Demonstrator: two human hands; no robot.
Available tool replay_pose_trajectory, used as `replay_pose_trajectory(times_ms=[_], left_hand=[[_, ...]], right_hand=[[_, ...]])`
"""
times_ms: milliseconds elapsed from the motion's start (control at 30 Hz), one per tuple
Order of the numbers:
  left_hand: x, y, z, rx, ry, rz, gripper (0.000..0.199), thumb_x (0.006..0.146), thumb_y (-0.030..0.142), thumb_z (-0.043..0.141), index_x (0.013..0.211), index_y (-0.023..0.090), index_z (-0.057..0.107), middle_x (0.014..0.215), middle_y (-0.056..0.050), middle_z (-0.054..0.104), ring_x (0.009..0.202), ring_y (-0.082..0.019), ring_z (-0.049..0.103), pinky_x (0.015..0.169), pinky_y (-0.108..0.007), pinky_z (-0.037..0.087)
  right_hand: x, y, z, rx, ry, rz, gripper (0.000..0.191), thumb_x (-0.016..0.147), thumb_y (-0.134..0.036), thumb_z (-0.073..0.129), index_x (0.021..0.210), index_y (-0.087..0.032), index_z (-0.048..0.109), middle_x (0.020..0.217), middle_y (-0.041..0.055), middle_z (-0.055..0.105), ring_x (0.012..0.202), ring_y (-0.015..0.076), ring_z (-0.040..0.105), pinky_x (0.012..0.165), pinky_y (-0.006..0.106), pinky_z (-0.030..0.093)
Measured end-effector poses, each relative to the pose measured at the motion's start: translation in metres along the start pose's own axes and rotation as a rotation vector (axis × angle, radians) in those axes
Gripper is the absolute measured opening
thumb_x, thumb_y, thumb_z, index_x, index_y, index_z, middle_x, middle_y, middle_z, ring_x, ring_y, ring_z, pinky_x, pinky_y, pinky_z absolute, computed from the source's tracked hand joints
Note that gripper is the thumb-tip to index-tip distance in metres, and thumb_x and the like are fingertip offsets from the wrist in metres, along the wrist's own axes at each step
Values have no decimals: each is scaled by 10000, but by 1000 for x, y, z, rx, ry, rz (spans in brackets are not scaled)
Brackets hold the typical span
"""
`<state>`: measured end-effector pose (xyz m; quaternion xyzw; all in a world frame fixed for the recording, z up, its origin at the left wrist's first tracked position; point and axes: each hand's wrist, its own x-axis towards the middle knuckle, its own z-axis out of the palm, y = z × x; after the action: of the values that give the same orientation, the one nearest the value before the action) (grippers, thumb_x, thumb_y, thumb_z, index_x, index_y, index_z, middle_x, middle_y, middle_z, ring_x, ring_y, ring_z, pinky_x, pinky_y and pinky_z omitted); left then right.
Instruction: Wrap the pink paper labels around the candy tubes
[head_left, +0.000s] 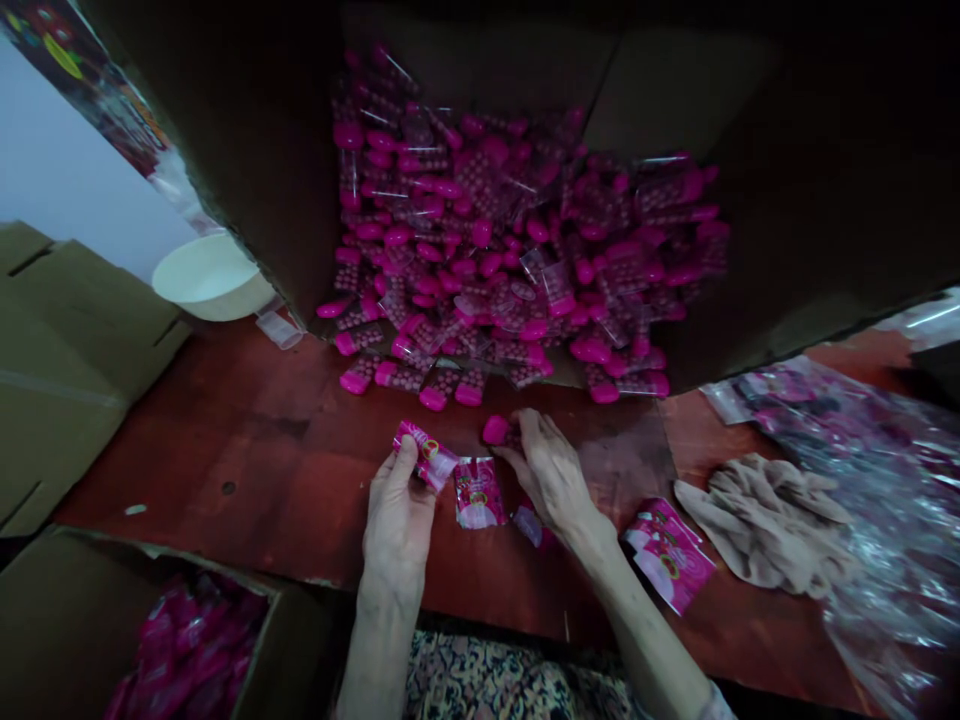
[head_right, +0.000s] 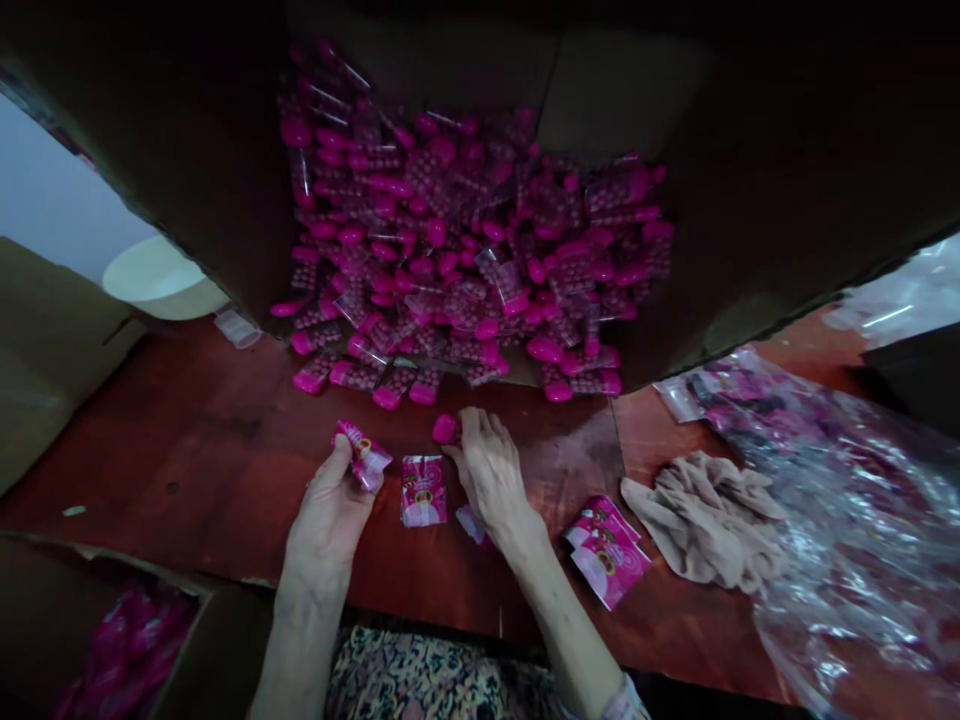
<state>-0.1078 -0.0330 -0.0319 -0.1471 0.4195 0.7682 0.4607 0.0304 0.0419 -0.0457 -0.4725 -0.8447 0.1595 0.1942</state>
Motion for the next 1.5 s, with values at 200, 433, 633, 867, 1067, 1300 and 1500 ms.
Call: replay_pose_trajectory(times_ms=[200, 433, 633, 867, 1067, 1300, 1500], left_hand=[[-6, -7, 6, 4, -54, 40, 73, 695, 216, 711, 703, 156, 669, 637, 14, 670, 569, -82, 602, 589, -196, 496], [-16, -22, 12, 72, -53, 83, 199, 621, 306, 750, 700, 156, 647, 632, 12, 655, 569, -110, 596, 605, -246, 469], [-19, -24, 14, 145, -34, 95, 228, 610, 336, 750, 662, 161, 614, 553, 29, 613, 492, -102, 552, 537, -239, 443], [-23, -35, 9, 286, -122, 31, 250, 648, 371, 717, 671, 138, 631, 562, 7, 623, 465, -97, 539, 482, -213, 420], [-21, -39, 8, 326, -187, -11, 174, 652, 270, 727, 710, 118, 664, 601, -21, 668, 518, -104, 584, 556, -217, 459], [-25, -37, 10, 336, -326, -81, 150, 675, 224, 709, 772, 117, 669, 698, -57, 709, 641, -148, 641, 653, -263, 490], [-24, -30, 9, 359, -363, -155, 145, 692, 168, 683, 821, 103, 672, 754, -81, 722, 669, -163, 648, 698, -301, 498]], right_hand=[[-38, -35, -9, 507, 160, 328, 286, 747, -363, 652, 886, -203, 460, 716, -7, 585, 609, 143, 583, 542, 245, 486], [-48, -56, 0, 753, 223, 413, 285, 711, -301, 689, 873, -210, 472, 679, -38, 545, 551, 108, 544, 511, 221, 482], [-53, -55, 0, 724, 176, 397, 267, 701, -299, 685, 849, -199, 487, 725, -8, 569, 563, 114, 541, 498, 224, 477], [-56, -48, 6, 552, 214, 423, 252, 714, -321, 673, 856, -190, 512, 751, 17, 622, 593, 142, 593, 514, 240, 488], [-60, -48, 10, 464, 331, 323, 244, 701, -312, 687, 852, -191, 538, 735, 4, 615, 592, 143, 591, 544, 250, 495], [-66, -40, 18, 782, 290, 488, 269, 716, -326, 692, 901, -188, 553, 740, 1, 613, 590, 128, 578, 551, 246, 504], [-65, -35, 19, 906, 309, 408, 256, 685, -236, 726, 901, -198, 593, 838, 9, 614, 718, 145, 604, 670, 287, 517]])
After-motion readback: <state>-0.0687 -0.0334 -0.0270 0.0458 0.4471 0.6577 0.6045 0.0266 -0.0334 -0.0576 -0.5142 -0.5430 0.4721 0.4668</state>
